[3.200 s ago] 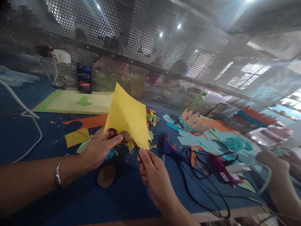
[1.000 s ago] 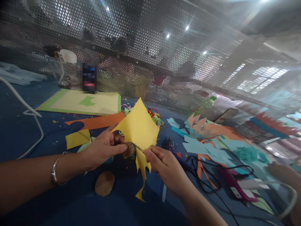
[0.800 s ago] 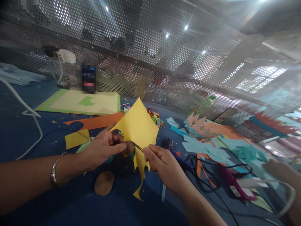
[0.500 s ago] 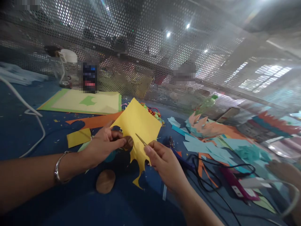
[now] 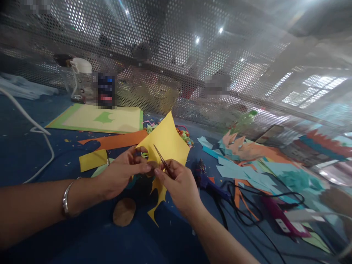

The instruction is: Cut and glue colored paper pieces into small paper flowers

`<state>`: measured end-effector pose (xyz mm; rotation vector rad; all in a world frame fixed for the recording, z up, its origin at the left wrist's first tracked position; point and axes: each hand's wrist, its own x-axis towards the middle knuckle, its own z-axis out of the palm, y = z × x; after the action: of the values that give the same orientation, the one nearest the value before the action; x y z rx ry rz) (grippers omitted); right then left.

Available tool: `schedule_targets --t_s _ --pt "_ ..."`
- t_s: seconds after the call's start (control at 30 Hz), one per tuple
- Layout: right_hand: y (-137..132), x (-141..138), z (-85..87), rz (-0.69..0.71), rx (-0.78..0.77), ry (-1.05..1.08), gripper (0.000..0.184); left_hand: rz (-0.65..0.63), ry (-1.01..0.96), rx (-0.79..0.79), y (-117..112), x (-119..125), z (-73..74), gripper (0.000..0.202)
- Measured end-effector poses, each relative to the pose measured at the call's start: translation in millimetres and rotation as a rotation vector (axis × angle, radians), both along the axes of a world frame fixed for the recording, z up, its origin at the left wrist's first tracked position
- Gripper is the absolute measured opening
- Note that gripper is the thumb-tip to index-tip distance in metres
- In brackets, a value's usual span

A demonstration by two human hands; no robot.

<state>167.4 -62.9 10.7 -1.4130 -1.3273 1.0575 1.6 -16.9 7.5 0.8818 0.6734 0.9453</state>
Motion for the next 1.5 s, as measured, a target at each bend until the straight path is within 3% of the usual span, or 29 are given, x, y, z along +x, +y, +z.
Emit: schedule_targets --t_s 0.17,0.4,0.53,1.0,1.5 --pt "-0.1 -1.3 -6.1 -0.019 0.058 0.081 0.034 0.037 -0.048 -0.103 -3.9 4.3 -4.1 0.035" --pt "-1.9 5.0 -12.8 0.034 0.035 0.071 0.041 0.077 -0.039 -0.115 -1.6 4.5 -0.4 0.035" --pt "-4.3 11.1 -13.2 0.035 -0.007 0.044 0.049 0.094 -0.009 -0.069 2.5 2.1 1.7 0.036" --pt "-7.5 18.2 -4.7 0.068 -0.095 0.013 0.051 0.191 0.019 0.061 6.5 -0.8 -0.7 0.04" --pt "-7.7 18.0 -0.2 0.085 -0.102 -0.005 0.055 0.034 -0.005 0.121 5.7 -2.1 -2.3 0.041"
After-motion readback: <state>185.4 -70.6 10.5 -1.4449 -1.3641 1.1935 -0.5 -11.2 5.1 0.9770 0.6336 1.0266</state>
